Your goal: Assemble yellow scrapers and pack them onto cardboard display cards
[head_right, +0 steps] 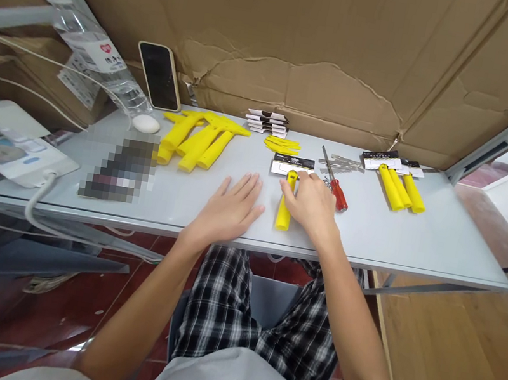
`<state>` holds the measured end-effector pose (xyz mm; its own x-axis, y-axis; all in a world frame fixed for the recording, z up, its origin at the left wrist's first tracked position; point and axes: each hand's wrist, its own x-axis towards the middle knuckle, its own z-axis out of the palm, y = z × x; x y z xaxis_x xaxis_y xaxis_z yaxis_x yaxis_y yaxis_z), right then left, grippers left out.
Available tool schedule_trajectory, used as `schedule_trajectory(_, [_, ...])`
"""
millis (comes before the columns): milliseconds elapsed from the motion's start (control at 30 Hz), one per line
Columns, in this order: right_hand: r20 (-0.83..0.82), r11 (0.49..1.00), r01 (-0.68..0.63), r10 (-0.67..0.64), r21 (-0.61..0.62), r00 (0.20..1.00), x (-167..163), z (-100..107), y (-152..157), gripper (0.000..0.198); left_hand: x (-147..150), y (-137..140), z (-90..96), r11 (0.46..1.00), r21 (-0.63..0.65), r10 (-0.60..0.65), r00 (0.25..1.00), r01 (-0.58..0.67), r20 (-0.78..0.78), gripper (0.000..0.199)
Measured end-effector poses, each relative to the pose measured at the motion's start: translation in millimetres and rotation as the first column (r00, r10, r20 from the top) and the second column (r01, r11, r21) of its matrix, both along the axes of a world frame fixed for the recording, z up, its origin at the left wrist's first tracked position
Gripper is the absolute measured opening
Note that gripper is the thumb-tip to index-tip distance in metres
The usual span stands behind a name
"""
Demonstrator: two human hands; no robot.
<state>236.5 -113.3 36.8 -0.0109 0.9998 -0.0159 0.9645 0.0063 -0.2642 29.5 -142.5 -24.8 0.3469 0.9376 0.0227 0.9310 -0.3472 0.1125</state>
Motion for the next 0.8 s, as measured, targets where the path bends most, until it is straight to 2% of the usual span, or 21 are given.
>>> schedule_trajectory(133, [0.063,0.997,0.005,0.000,-0.072,0.998,-21,8,21,0.064,0,0,-0.6,1.000,0.003,0.002,1.000,-0.002,-0.003,0.074])
schedule_trajectory(233, [0.086,0.995,-0.018,0.027,-0.100,0.996,-27,5,31,0.059,0,0,-1.0,1.000,0.008,0.001,1.000,-0.001,0.002,0.075])
schedule_trajectory(333, [0.064,0.993,-0.062,0.069,-0.101,0.996,-26,-2,28,0.058,0,0,-1.0,1.000,0.014,-0.003,1.000,0.003,0.014,0.075])
schedule_trajectory(500, [0.017,0.979,-0.167,0.170,-0.114,0.985,-12,-7,-5,0.056,-1,0,-3.3,1.000,0.026,-0.012,0.999,0.011,0.034,0.076])
schedule_trajectory(800, [-0.009,0.977,-0.182,0.182,-0.110,0.983,38,-16,-72,0.055,-4,3,-9.6,0.998,0.055,-0.019,0.998,0.016,0.064,0.075])
